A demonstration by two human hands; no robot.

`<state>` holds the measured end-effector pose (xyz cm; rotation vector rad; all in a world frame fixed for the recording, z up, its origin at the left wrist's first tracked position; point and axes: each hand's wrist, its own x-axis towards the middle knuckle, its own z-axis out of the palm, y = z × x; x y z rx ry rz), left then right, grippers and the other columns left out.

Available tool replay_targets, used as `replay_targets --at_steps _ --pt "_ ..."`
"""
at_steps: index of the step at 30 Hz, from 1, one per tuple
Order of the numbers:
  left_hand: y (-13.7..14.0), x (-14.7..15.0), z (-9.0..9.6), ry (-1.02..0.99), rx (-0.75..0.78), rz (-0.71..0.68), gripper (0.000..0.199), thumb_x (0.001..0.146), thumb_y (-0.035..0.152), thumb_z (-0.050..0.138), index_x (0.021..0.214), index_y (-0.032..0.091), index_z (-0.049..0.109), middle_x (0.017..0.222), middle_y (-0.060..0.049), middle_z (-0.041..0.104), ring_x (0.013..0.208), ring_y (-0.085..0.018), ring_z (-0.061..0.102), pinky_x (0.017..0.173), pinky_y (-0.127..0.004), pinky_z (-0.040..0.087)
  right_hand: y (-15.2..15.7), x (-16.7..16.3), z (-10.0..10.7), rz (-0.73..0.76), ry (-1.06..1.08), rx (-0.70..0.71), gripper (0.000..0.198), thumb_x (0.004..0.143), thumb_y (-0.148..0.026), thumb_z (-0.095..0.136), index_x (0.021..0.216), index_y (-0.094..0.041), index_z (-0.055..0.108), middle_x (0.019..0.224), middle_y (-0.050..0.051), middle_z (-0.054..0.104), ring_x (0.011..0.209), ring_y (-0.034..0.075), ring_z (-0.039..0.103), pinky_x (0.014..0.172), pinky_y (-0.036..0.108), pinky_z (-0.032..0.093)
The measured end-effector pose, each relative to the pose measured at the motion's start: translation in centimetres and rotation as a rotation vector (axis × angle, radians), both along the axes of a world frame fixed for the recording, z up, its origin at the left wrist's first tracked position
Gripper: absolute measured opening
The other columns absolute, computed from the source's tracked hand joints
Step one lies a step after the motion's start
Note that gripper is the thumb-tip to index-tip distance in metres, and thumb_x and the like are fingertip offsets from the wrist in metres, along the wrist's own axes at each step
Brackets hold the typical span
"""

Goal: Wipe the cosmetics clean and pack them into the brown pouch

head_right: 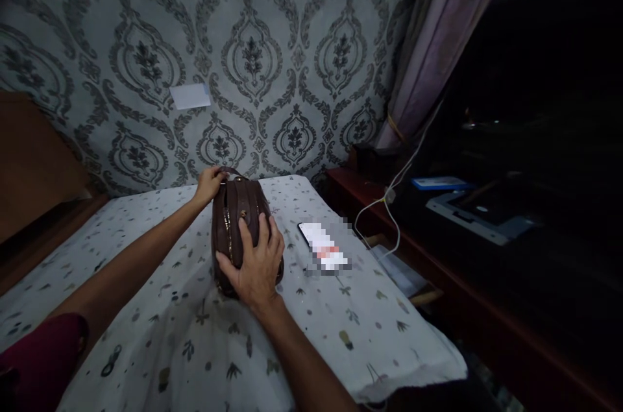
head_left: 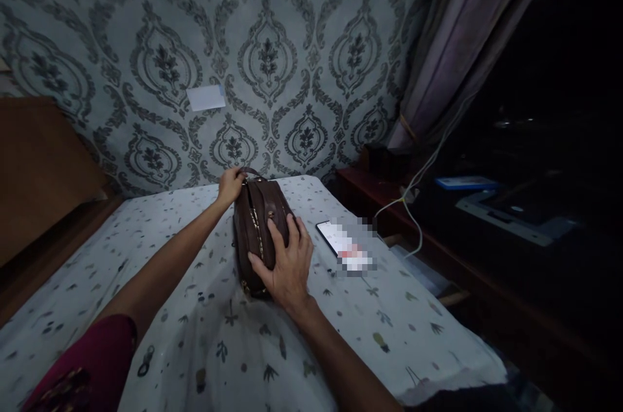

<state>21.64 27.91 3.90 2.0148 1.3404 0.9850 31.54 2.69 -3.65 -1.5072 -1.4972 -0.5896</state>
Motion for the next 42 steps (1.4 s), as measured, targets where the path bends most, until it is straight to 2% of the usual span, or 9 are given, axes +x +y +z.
replay_targets --at_steps 6,13,17,21,25,27,30,34,42 --pt "-0.3 0.4 0.5 -0.01 0.141 -0.052 0.022 0.079 0.03 0.045 0.077 0.018 0.063 0.07 -0.001 0.058 0.074 -0.019 0.053 0.069 -0.027 0.038 -0.2 -0.1 0.2 0.018 0.03 -0.001 0.061 0.088 -0.051 0.062 0.14 -0.021 0.05 0.151 0.017 0.04 0.139 0.039 0.033 0.108 0.059 0.036" --pt "0.6 3.7 3.2 0.129 0.096 -0.237 0.018 0.068 0.034 0.066 0.074 0.016 0.067 0.063 0.003 0.058 0.067 -0.016 0.053 0.063 -0.026 0.037 -0.2 -0.1 0.2 0.022 0.03 0.015 0.06 0.087 -0.049 0.063 0.139 -0.02 0.052 0.148 0.016 0.046 0.14 0.039 0.033 0.109 0.059 0.035" --pt "1.3 5.6 3.5 0.228 0.038 -0.22 0.02 0.067 0.032 0.076 0.071 0.015 0.067 0.059 0.004 0.056 0.067 -0.017 0.057 0.063 -0.027 0.04 -0.3 0.0 0.2 0.032 0.033 0.015 0.061 0.085 -0.049 0.064 0.138 -0.02 0.053 0.148 0.015 0.046 0.14 0.039 0.033 0.109 0.058 0.035" --pt "1.8 5.9 3.1 0.274 -0.022 -0.125 0.024 0.086 0.034 0.071 0.097 0.013 0.067 0.091 -0.003 0.068 0.084 -0.018 0.064 0.076 -0.034 0.053 -0.5 0.1 0.3 0.044 0.04 -0.003 0.062 0.084 -0.05 0.065 0.137 -0.02 0.054 0.146 0.015 0.047 0.141 0.038 0.032 0.11 0.058 0.034" --pt "2.0 5.6 2.5 0.248 -0.066 -0.077 0.032 0.095 0.037 0.062 0.119 0.015 0.061 0.117 -0.008 0.065 0.099 -0.02 0.066 0.084 -0.04 0.058 -0.5 0.2 0.4 0.051 0.056 0.009 0.061 0.083 -0.052 0.066 0.135 -0.021 0.056 0.144 0.014 0.049 0.14 0.038 0.034 0.111 0.057 0.033" --pt "1.8 5.5 2.2 0.215 -0.084 -0.101 0.03 0.095 0.037 0.062 0.114 0.014 0.063 0.11 -0.007 0.067 0.092 -0.018 0.066 0.08 -0.037 0.058 -0.5 0.2 0.4 0.054 0.061 0.022 0.06 0.083 -0.052 0.066 0.134 -0.021 0.057 0.142 0.014 0.051 0.14 0.038 0.034 0.111 0.057 0.034" --pt "1.5 5.5 1.9 0.165 -0.089 -0.131 0.022 0.087 0.034 0.07 0.091 0.013 0.066 0.081 0.0 0.066 0.071 -0.013 0.062 0.065 -0.027 0.051 -0.5 0.1 0.4 0.054 0.07 0.027 0.059 0.084 -0.052 0.066 0.134 -0.021 0.058 0.143 0.014 0.051 0.14 0.038 0.034 0.111 0.057 0.034" --pt "1.3 5.5 2.1 0.108 -0.021 -0.109 0.023 0.065 0.029 0.079 0.061 0.017 0.06 0.049 0.006 0.049 0.056 -0.013 0.05 0.052 -0.025 0.032 -0.4 0.0 0.3 0.036 0.068 0.016 0.056 0.087 -0.052 0.065 0.134 -0.022 0.058 0.144 0.013 0.052 0.139 0.038 0.035 0.11 0.057 0.035" --pt "-0.6 4.6 2.5 0.0 0.052 -0.24 0.029 0.064 0.04 0.071 0.054 0.018 0.055 0.049 0.006 0.041 0.053 -0.011 0.037 0.054 -0.026 0.024 -0.2 0.0 0.1 0.02 0.056 0.004 0.057 0.087 -0.051 0.066 0.136 -0.023 0.057 0.145 0.013 0.052 0.139 0.038 0.035 0.109 0.058 0.035"
